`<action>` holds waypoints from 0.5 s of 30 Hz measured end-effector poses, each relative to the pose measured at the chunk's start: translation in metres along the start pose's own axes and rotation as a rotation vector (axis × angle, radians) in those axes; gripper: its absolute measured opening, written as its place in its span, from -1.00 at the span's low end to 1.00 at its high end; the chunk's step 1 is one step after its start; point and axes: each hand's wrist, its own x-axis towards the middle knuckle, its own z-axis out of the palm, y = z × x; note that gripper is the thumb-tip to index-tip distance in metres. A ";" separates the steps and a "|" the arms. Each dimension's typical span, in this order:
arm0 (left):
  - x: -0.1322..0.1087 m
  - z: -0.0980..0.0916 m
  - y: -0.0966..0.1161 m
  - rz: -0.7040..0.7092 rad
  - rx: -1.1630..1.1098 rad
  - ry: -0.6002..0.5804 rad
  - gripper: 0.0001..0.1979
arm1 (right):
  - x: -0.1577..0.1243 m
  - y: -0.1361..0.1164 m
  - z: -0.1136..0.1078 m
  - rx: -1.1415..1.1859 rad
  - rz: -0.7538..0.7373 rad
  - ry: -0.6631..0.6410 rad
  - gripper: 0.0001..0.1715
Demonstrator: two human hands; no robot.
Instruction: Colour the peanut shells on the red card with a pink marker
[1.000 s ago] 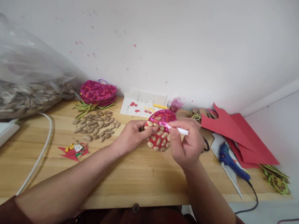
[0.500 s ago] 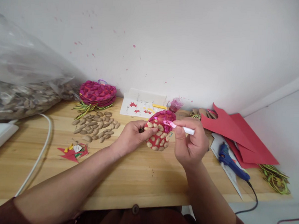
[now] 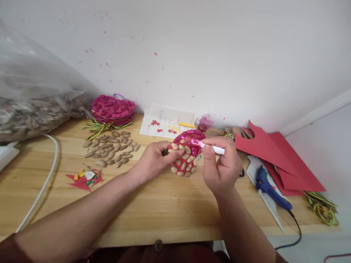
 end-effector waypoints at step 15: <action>0.000 -0.001 -0.002 0.037 0.084 0.023 -0.66 | 0.000 0.001 -0.001 0.015 0.025 -0.007 -0.89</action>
